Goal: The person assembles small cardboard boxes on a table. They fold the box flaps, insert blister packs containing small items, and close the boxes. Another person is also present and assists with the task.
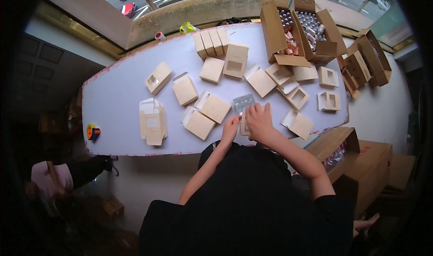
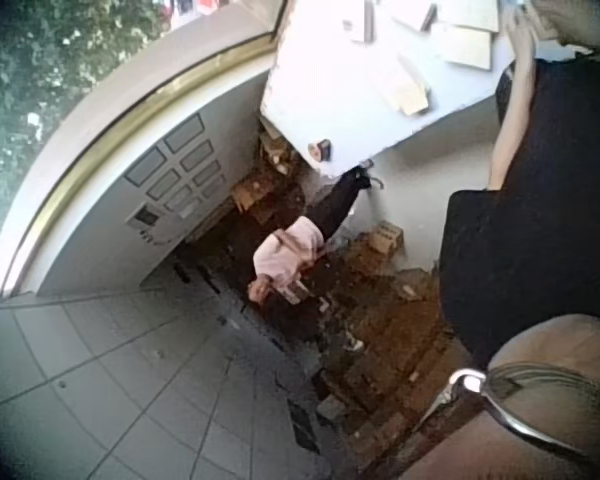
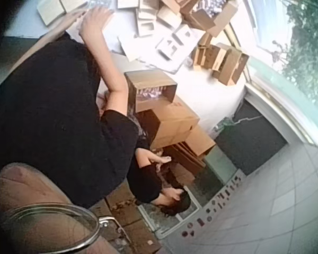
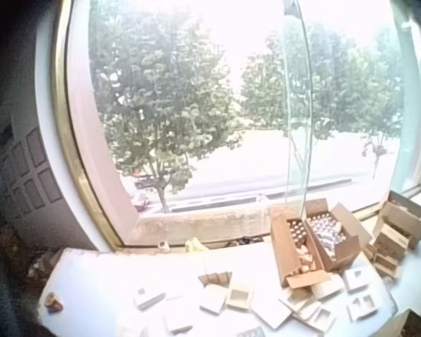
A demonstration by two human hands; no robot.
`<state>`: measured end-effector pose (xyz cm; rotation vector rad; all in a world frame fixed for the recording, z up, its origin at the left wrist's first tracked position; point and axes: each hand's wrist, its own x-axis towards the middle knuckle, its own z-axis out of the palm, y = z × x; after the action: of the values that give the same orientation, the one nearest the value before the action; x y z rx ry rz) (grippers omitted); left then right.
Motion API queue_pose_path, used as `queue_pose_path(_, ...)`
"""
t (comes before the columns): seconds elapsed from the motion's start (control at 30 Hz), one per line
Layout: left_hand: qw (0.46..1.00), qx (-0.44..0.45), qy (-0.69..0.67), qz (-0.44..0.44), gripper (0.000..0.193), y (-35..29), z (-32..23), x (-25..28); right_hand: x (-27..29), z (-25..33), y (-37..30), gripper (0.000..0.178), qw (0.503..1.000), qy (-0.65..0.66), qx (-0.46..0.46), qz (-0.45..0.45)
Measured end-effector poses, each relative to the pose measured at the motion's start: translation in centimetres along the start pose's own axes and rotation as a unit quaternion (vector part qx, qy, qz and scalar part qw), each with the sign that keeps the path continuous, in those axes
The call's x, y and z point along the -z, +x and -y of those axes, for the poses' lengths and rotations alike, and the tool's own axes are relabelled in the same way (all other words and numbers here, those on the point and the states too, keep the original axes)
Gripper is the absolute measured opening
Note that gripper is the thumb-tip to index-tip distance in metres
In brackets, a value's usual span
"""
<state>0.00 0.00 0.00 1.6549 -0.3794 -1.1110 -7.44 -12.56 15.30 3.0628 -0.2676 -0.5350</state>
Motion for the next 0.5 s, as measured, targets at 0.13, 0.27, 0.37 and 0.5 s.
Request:
queue_pose_path(0.13,0.961,0.148,-0.23,0.038,0.041,-1.2,-1.6,-4.8,-2.1,0.0,0.3,0.053,0.988,-0.154,0.008,0.031)
queue_pose_path(0.27,0.954,0.12,-0.27,0.044,0.044,-0.4,-0.9,-5.0,-2.0,1.9,1.5,0.041,0.975,-0.213,0.033,0.059)
queue_pose_path(0.37,0.936,0.104,-0.326,0.082,0.045,0.5,-1.0,-4.8,-2.5,2.2,1.9,0.041,0.973,-0.228,0.019,0.037)
queue_pose_path(0.5,0.889,0.103,-0.429,0.119,0.046,1.0,-1.0,-4.0,-0.7,1.2,1.2,0.05,0.987,-0.154,0.043,-0.001)
